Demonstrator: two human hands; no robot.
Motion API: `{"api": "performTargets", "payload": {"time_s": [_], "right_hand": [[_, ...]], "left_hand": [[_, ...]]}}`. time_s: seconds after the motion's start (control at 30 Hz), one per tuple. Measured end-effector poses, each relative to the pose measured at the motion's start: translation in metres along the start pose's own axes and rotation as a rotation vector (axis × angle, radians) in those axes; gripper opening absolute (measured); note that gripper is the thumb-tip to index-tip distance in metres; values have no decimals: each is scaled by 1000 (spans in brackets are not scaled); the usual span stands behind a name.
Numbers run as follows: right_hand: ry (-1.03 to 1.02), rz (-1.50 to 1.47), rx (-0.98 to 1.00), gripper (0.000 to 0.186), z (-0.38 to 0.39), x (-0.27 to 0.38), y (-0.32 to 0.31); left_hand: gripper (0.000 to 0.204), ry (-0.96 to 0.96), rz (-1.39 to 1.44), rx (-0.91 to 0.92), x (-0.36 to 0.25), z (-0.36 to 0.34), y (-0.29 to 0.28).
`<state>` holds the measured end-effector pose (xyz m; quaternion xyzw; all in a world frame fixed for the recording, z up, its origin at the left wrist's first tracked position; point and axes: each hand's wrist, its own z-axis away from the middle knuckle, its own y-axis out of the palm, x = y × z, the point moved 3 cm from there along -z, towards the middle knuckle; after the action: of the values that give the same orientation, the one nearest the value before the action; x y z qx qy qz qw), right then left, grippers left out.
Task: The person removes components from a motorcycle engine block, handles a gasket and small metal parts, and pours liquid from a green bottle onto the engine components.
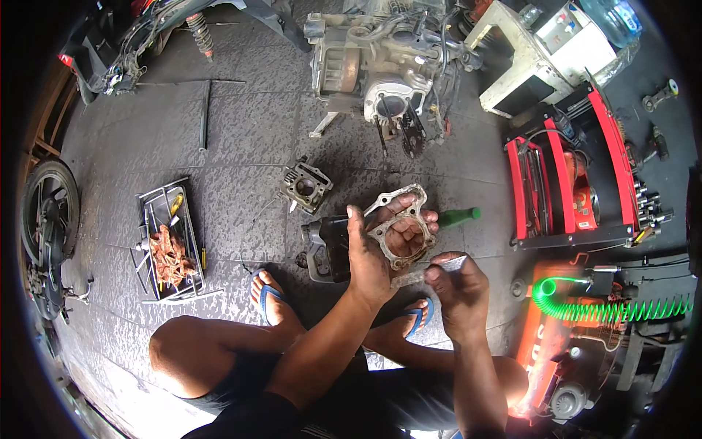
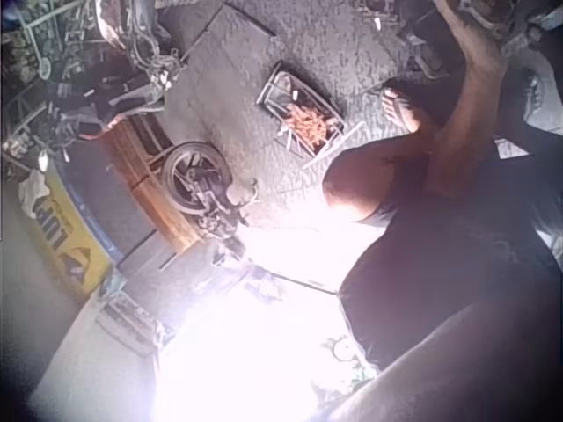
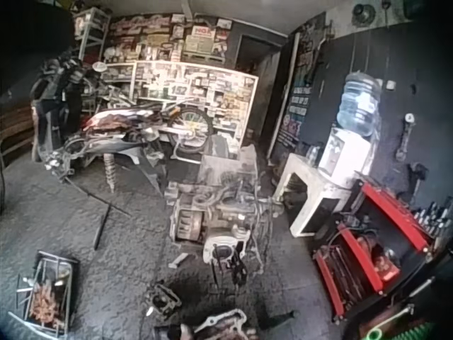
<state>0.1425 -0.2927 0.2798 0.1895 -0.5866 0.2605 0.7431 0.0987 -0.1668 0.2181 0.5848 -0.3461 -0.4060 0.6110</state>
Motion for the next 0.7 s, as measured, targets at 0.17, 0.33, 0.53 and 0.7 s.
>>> {"api": "performTargets", "payload": {"time_s": [0.17,0.33,0.53,0.7], "right_hand": [[28,34,40,36,-6,14,-3],[-284,296,-70,38,-15,-2,-15],[-393,581,-136,17,-16,5,-4],[-349,565,-138,12,-10,-4,3]], "left_hand": [[90,44,-156,-33,-12,0,-3],[88,65,-265,-24,-9,0,-1],[85,106,-360,-58,0,1,-2],[88,154,-366,-32,6,1,-10]]}}
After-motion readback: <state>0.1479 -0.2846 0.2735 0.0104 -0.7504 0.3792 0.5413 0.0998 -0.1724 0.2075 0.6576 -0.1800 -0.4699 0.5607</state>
